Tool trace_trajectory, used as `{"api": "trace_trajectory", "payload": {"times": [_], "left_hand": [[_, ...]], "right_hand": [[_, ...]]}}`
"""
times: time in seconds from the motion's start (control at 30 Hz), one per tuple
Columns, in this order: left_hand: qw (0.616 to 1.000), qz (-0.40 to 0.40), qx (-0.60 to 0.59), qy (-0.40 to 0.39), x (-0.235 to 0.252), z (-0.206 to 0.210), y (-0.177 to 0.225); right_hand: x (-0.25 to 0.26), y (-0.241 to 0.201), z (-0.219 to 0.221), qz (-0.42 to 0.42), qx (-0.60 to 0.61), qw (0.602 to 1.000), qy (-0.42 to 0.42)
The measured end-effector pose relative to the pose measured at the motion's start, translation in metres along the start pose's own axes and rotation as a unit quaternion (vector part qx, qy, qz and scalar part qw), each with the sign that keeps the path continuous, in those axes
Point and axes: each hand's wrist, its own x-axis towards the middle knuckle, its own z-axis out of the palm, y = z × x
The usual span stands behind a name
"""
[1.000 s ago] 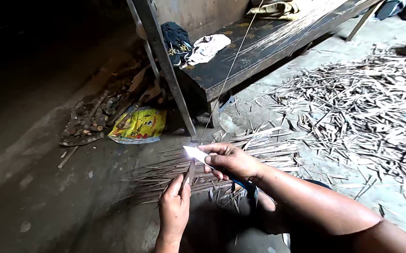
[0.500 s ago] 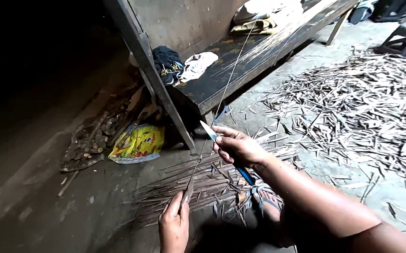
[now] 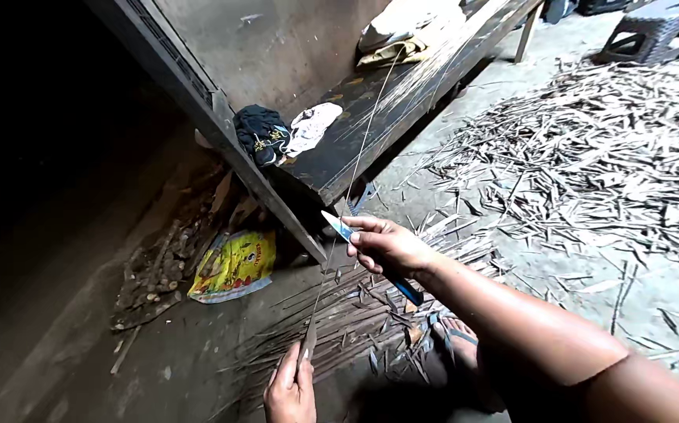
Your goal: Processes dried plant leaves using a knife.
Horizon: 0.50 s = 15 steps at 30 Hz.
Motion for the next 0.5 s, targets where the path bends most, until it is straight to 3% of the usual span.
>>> {"api": "trace_trajectory", "payload": {"times": [0.3, 0.5], "left_hand": [[0.994, 0.040, 0.100, 0.017, 0.003, -0.006, -0.006], [0.988, 0.061, 0.138, 0.045, 0.006, -0.003, -0.005]], "right_hand": [[0.004, -0.026, -0.022, -0.041, 0.035, 0.994, 0.092], [-0.006, 0.012, 0.008, 0.054, 0.005, 0.998, -0.036]]}}
